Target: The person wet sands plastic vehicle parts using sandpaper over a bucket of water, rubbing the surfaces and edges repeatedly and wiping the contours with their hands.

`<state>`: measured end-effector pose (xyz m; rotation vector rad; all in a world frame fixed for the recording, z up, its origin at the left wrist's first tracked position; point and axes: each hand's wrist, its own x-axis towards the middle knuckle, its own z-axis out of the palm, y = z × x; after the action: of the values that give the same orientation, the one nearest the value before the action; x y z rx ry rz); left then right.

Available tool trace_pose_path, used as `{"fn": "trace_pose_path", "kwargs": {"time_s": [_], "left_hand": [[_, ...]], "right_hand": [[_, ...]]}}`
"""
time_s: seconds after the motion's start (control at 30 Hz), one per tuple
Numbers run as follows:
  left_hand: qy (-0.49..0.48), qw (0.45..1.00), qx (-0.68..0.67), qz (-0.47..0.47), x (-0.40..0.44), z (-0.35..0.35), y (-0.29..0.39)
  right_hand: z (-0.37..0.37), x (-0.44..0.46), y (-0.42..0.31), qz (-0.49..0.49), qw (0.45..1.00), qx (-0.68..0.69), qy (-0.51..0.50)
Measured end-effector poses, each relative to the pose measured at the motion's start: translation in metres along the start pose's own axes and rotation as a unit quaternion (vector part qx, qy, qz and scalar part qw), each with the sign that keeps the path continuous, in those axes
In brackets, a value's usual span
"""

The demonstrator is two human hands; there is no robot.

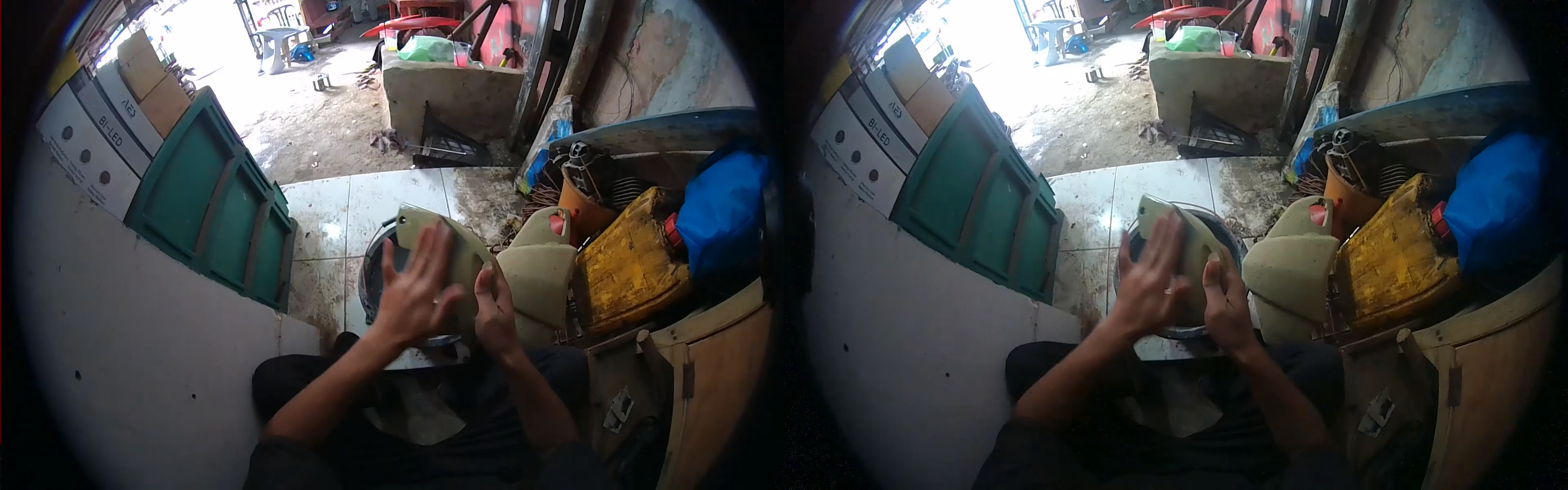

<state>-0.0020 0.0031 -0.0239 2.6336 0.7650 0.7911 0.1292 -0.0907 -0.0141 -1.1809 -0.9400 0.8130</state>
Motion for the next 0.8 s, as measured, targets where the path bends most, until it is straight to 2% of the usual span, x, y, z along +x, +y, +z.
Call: {"fn": "trace_pose_path", "kwargs": {"time_s": [0.03, 0.07, 0.13, 0.17, 0.2, 0.23, 0.27, 0.3, 0.4, 0.43, 0.5, 0.53, 0.6, 0.67, 0.73, 0.8], "left_hand": [[0.033, 0.998, 0.007, -0.049, 0.008, 0.003, -0.013], [0.032, 0.998, 0.008, -0.049, 0.009, 0.005, -0.017], [0.044, 0.982, -0.074, -0.166, 0.016, -0.003, -0.015], [0.052, 0.996, -0.022, -0.065, 0.002, 0.012, -0.017], [0.052, 0.996, -0.022, -0.066, -0.004, 0.011, -0.006], [0.036, 0.999, -0.028, -0.004, -0.008, 0.005, 0.010], [0.018, 0.998, -0.035, 0.056, -0.011, 0.000, 0.020], [0.004, 0.997, 0.043, 0.064, -0.005, -0.005, 0.017], [0.031, 0.989, 0.131, -0.063, 0.008, -0.001, -0.014], [0.034, 0.984, 0.151, -0.091, 0.009, 0.000, -0.017], [0.089, 0.995, -0.031, -0.037, 0.003, -0.001, -0.006], [0.088, 0.995, -0.030, -0.035, 0.000, -0.004, 0.005], [0.036, 0.997, 0.000, 0.064, -0.007, -0.008, 0.027], [0.041, 0.997, 0.042, 0.047, 0.006, -0.010, 0.005], [0.078, 0.977, -0.033, -0.195, 0.023, -0.016, -0.015], [0.092, 0.979, -0.025, -0.182, 0.016, -0.014, -0.010]], "right_hand": [[0.000, 0.000, -0.001, 0.017, 1.000, -0.007, -0.021], [0.002, 0.000, -0.003, 0.032, 0.999, -0.014, -0.040], [0.008, -0.003, -0.004, 0.012, 0.999, -0.037, -0.031], [0.006, -0.002, 0.004, 0.019, 0.999, -0.042, -0.002], [0.005, -0.002, 0.009, 0.029, 0.998, -0.047, 0.028], [0.005, -0.001, 0.005, 0.030, 0.998, -0.048, 0.029], [0.006, 0.001, -0.004, 0.050, 0.997, 0.022, 0.049], [0.005, 0.001, -0.007, 0.073, 0.991, 0.091, 0.070], [-0.005, 0.003, 0.012, 0.060, 0.996, 0.067, 0.021], [-0.001, 0.003, 0.013, 0.057, 0.997, 0.035, 0.037], [-0.004, 0.002, 0.028, 0.058, 0.993, 0.081, 0.063], [-0.002, 0.003, 0.029, 0.060, 0.986, 0.125, 0.091], [0.000, 0.004, 0.006, 0.053, 0.990, 0.108, 0.071], [0.001, 0.001, -0.002, 0.053, 0.994, 0.087, 0.046], [0.002, -0.001, 0.000, 0.050, 0.998, 0.010, 0.028], [0.005, -0.001, -0.004, 0.046, 0.998, 0.029, 0.011]]}}
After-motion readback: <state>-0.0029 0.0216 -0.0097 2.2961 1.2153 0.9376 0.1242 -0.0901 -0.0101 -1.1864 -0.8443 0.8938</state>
